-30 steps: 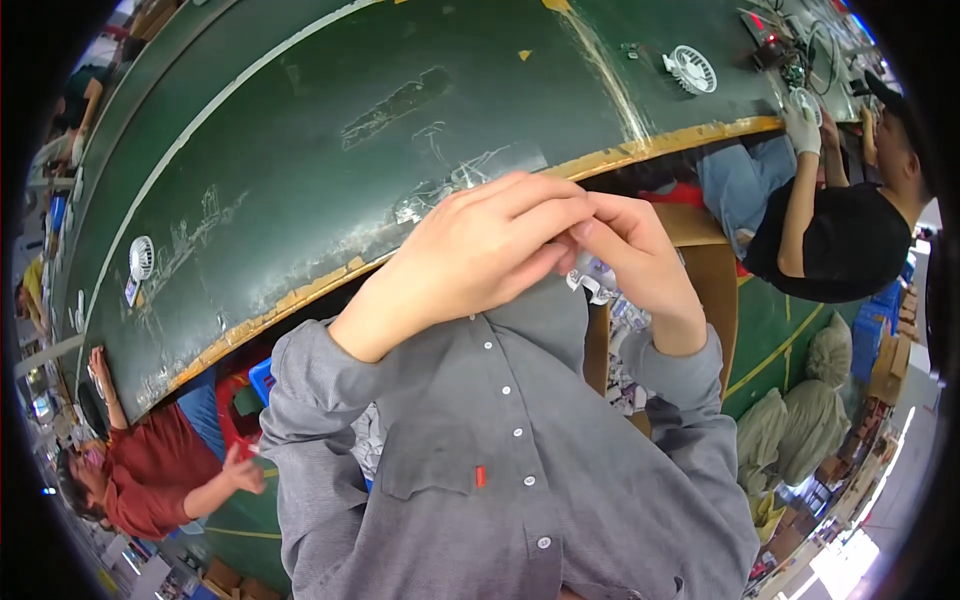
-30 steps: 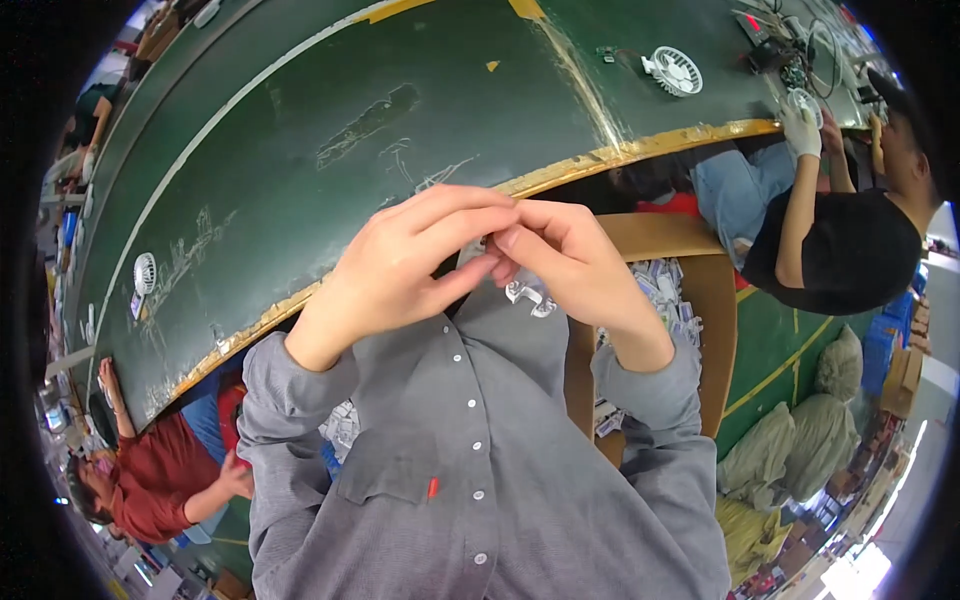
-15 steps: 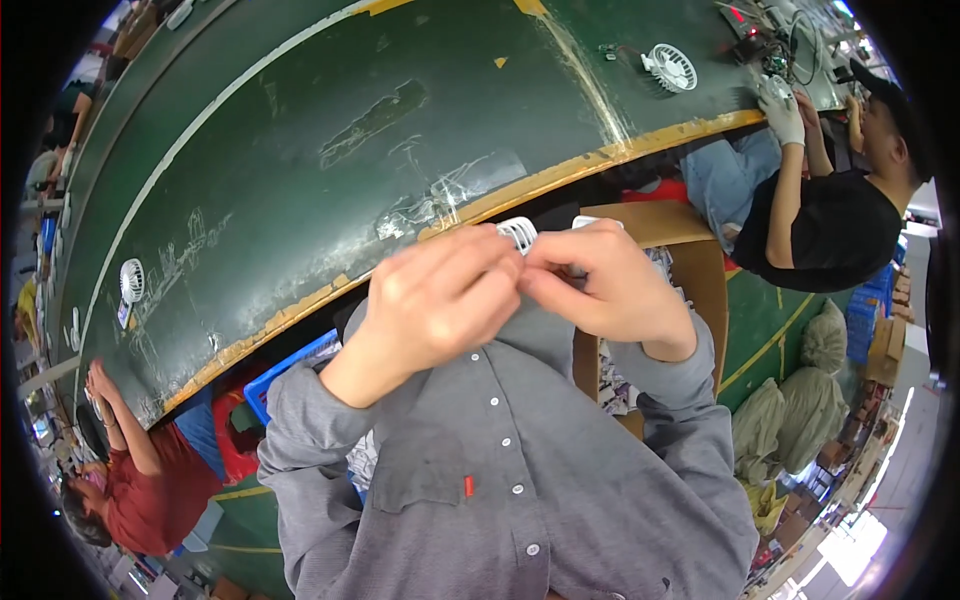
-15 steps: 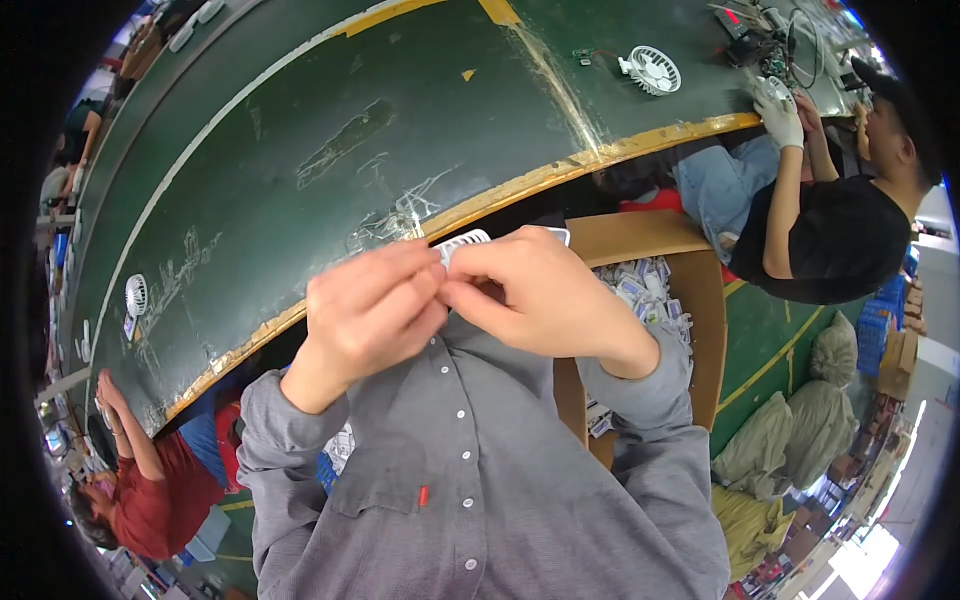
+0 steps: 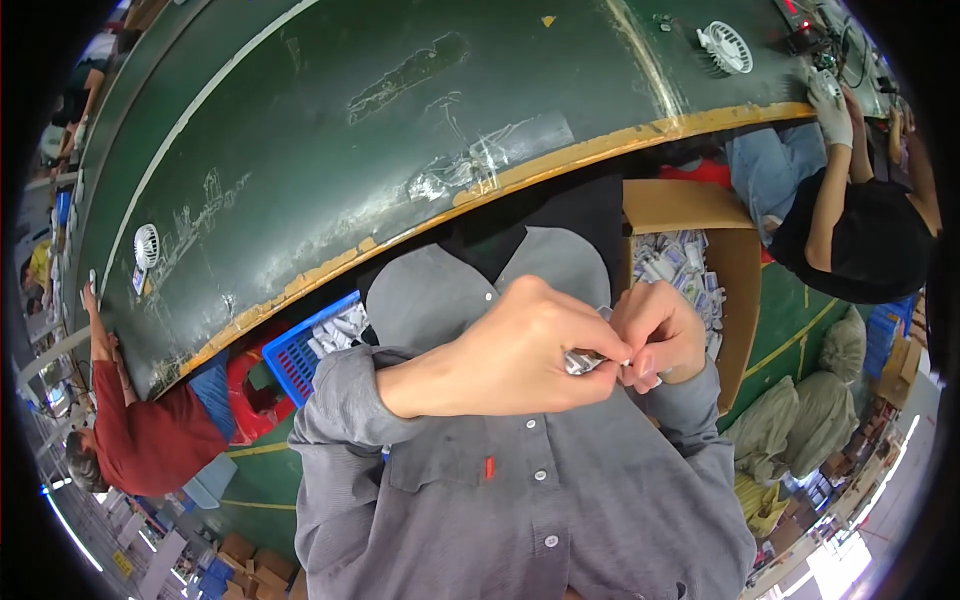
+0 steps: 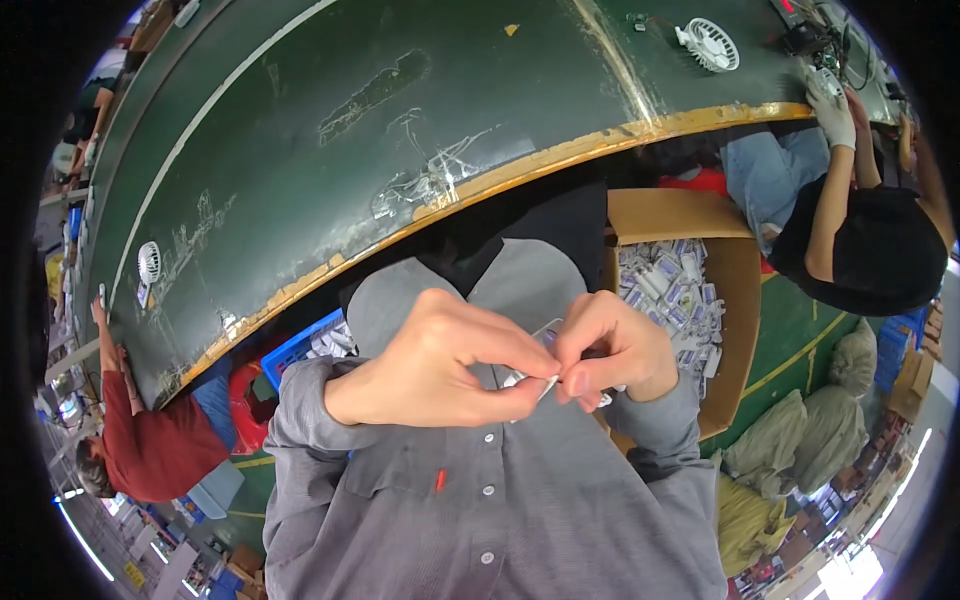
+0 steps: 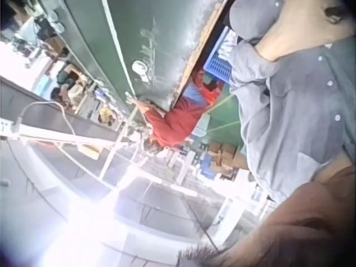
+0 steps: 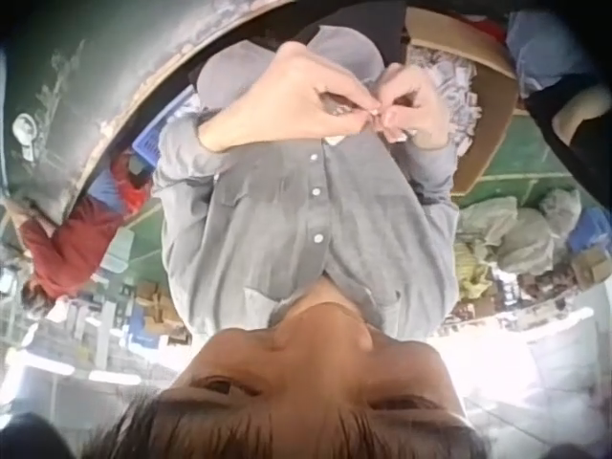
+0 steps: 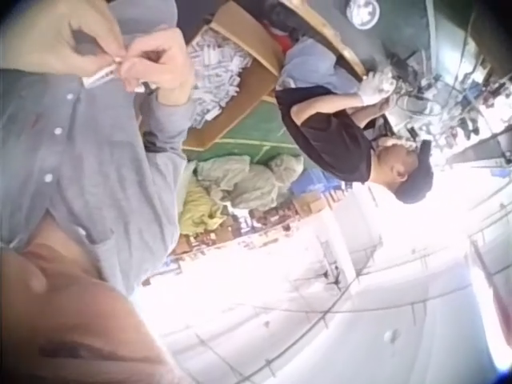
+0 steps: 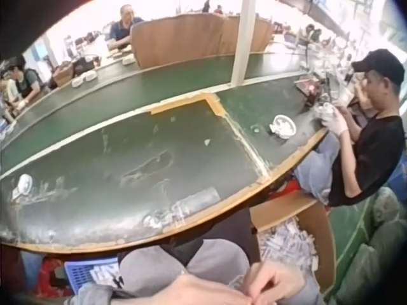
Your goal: The person assembles small handheld electronic fans by hand, connecting internal components such as fan blades, circuit boards, and batteries into plastic casings and mini fan housings.
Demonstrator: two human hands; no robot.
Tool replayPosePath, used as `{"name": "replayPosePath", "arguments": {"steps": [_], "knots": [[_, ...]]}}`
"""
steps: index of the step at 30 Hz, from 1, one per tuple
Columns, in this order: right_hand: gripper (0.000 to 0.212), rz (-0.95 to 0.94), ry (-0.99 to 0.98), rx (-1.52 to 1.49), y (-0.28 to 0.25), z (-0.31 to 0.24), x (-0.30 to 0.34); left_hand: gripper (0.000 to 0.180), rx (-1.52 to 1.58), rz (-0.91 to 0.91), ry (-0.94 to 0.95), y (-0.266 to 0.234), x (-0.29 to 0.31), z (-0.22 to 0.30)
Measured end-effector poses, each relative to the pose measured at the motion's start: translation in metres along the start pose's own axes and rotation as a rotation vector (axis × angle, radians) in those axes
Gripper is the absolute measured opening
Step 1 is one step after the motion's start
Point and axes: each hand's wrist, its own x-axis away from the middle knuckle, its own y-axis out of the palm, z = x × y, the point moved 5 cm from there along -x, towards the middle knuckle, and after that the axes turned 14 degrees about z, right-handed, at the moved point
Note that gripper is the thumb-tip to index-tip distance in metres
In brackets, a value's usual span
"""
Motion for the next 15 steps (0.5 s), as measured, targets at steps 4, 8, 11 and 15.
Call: {"name": "replayPosePath", "arguments": {"steps": [4,8,11,15], "knots": [[0.025,0.0,0.023,0.011,-0.005,0.008,0.013,0.015,-0.198,-0.081,0.145,0.015,0.008,-0.001],[0.01,0.297,-0.252,1.111,0.013,-0.025,0.029,0.014,-0.674,-0.082,0.465,0.028,0.029,-0.001],[0.007,-0.024,-0.269,1.082,0.03,-0.029,0.044,0.012,-0.901,-0.043,0.585,-0.001,0.023,0.004],[0.021,0.383,-0.394,0.062,-0.037,-0.008,0.109,0.013,-0.183,0.447,0.108,-0.099,-0.007,0.026]]}}
